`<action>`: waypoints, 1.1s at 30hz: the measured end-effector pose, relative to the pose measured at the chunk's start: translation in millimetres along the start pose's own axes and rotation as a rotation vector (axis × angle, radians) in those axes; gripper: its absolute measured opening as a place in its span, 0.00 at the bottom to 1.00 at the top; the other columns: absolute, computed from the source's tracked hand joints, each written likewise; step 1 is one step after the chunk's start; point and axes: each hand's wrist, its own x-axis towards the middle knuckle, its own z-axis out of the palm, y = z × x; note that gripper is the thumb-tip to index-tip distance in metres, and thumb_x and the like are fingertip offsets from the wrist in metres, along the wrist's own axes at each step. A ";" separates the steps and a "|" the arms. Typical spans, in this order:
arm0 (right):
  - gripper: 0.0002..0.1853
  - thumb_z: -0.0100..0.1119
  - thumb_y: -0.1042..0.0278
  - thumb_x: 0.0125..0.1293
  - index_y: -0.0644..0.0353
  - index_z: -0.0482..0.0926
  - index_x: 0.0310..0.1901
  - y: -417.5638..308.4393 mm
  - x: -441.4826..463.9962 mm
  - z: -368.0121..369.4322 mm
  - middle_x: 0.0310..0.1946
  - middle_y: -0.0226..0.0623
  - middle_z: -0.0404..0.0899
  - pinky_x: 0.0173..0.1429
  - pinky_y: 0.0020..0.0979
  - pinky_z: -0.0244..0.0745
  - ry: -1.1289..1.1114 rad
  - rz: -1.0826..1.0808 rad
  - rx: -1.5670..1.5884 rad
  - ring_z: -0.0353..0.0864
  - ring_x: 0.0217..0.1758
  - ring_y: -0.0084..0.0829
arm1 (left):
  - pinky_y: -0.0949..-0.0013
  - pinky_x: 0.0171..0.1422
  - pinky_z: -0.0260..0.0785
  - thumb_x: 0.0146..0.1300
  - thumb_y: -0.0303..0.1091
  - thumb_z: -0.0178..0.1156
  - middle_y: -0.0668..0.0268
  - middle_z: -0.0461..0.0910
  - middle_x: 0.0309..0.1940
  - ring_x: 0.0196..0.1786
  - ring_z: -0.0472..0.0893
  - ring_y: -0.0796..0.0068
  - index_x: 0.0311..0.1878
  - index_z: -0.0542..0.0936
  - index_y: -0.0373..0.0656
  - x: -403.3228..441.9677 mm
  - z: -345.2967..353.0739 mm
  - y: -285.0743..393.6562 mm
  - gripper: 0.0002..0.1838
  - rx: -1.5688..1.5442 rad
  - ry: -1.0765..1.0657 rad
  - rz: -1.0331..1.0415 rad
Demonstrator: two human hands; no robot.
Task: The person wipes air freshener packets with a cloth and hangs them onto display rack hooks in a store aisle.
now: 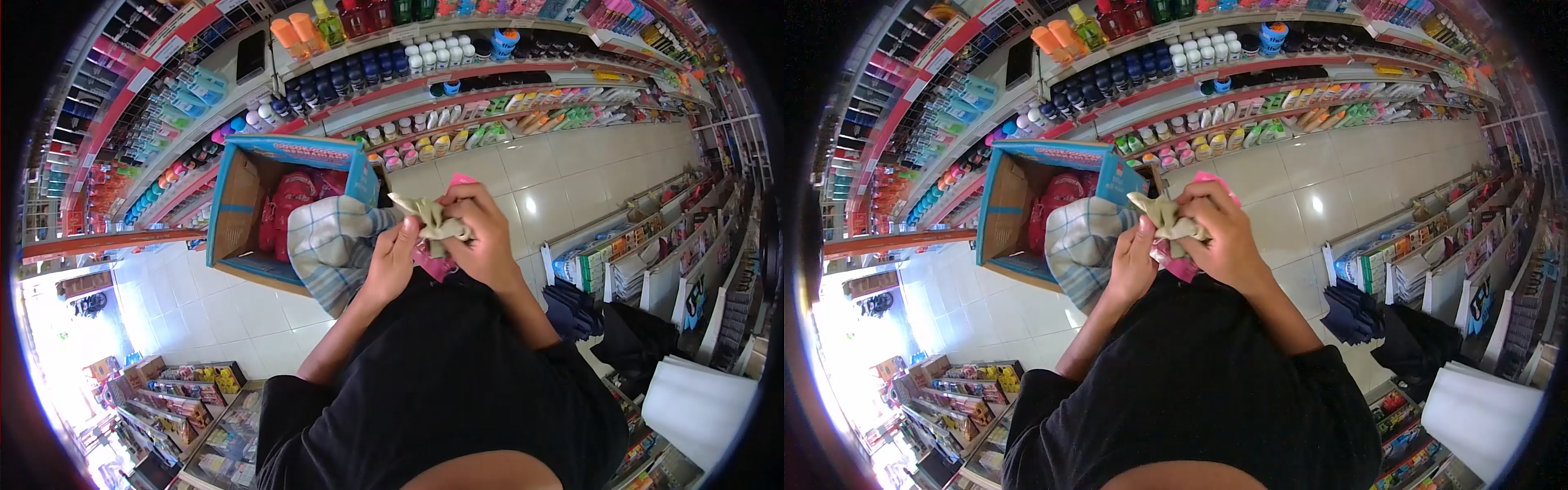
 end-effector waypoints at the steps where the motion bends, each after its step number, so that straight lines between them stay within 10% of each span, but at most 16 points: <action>1: 0.17 0.66 0.79 0.43 0.62 0.74 0.37 -6.6 0.1 0.5 0.42 0.41 0.75 0.45 0.33 0.73 0.105 0.001 -0.078 0.77 0.44 0.43 | 0.78 0.42 0.63 0.76 0.46 0.39 0.71 0.75 0.34 0.36 0.68 0.84 0.48 0.77 0.32 -5.7 -11.7 -5.6 0.25 0.042 -0.046 -0.063; 4: 0.14 0.65 0.80 0.46 0.63 0.72 0.34 9.7 -3.9 -7.1 0.41 0.42 0.76 0.44 0.30 0.73 0.320 0.028 -0.274 0.78 0.43 0.37 | 0.76 0.48 0.66 0.76 0.47 0.39 0.66 0.77 0.41 0.41 0.72 0.82 0.53 0.74 0.31 -20.8 -19.5 12.0 0.26 -0.036 -0.090 -0.111; 6: 0.12 0.64 0.79 0.49 0.63 0.72 0.35 23.4 -11.4 -18.7 0.40 0.40 0.76 0.44 0.28 0.72 0.319 0.716 0.174 0.78 0.41 0.30 | 0.73 0.55 0.68 0.76 0.48 0.38 0.63 0.77 0.48 0.48 0.76 0.78 0.58 0.70 0.29 -30.6 -22.4 30.2 0.27 -0.408 -0.053 -0.109; 7: 0.12 0.64 0.79 0.49 0.63 0.72 0.35 18.7 -16.8 -14.4 0.40 0.40 0.76 0.44 0.28 0.72 0.325 0.718 0.173 0.78 0.41 0.30 | 0.71 0.61 0.66 0.76 0.46 0.37 0.60 0.76 0.52 0.54 0.76 0.74 0.61 0.67 0.29 -31.4 -28.2 29.2 0.27 -0.447 -0.060 -0.104; 10: 0.11 0.63 0.78 0.53 0.61 0.74 0.38 -19.6 -26.8 1.9 0.38 0.36 0.75 0.45 0.28 0.71 0.468 0.432 0.235 0.75 0.42 0.26 | 0.72 0.60 0.66 0.76 0.45 0.36 0.62 0.77 0.50 0.53 0.75 0.76 0.61 0.68 0.29 -35.0 -26.2 29.4 0.27 -0.307 0.006 -0.080; 15: 0.19 0.63 0.81 0.38 0.58 0.75 0.37 -44.5 -25.7 53.4 0.37 0.41 0.73 0.45 0.41 0.69 0.037 -0.172 -0.231 0.75 0.42 0.43 | 0.70 0.60 0.66 0.76 0.44 0.36 0.58 0.74 0.54 0.54 0.75 0.73 0.62 0.67 0.31 -48.1 -53.1 5.0 0.26 0.013 -0.159 -0.138; 17: 0.15 0.62 0.82 0.45 0.58 0.75 0.37 -26.0 -27.9 45.7 0.37 0.38 0.74 0.43 0.36 0.70 0.294 -0.109 -0.320 0.76 0.43 0.35 | 0.71 0.61 0.65 0.76 0.45 0.36 0.58 0.73 0.57 0.56 0.74 0.74 0.63 0.66 0.30 -54.8 -51.0 29.3 0.26 0.051 -0.238 -0.024; 19: 0.10 0.60 0.81 0.53 0.59 0.74 0.37 -5.8 -23.5 23.4 0.37 0.36 0.73 0.42 0.29 0.70 0.517 0.441 0.059 0.75 0.43 0.26 | 0.72 0.65 0.61 0.77 0.44 0.33 0.59 0.70 0.62 0.60 0.71 0.75 0.66 0.64 0.29 -65.8 -48.6 43.4 0.28 0.041 -0.313 0.089; 22: 0.06 0.56 0.81 0.59 0.59 0.74 0.37 3.4 -21.8 4.3 0.37 0.33 0.72 0.43 0.23 0.68 0.675 0.443 0.081 0.72 0.42 0.21 | 0.74 0.67 0.57 0.77 0.42 0.34 0.58 0.70 0.62 0.60 0.69 0.78 0.65 0.66 0.29 -61.9 -41.7 58.6 0.27 0.018 -0.233 0.115; 28: 0.11 0.67 0.72 0.47 0.57 0.75 0.32 -63.1 -30.7 49.9 0.39 0.38 0.72 0.47 0.34 0.66 0.052 -0.188 -0.287 0.72 0.43 0.34 | 0.74 0.66 0.58 0.77 0.42 0.32 0.60 0.70 0.62 0.60 0.69 0.78 0.66 0.64 0.30 -46.7 -51.1 35.1 0.26 0.184 -0.273 -0.018; 33: 0.10 0.66 0.70 0.50 0.57 0.75 0.32 16.0 -23.5 41.1 0.39 0.39 0.73 0.48 0.33 0.67 0.285 0.065 -0.268 0.73 0.42 0.35 | 0.71 0.67 0.60 0.77 0.46 0.32 0.58 0.70 0.61 0.60 0.71 0.75 0.66 0.63 0.28 -47.5 -45.1 32.4 0.29 -0.185 -0.246 0.018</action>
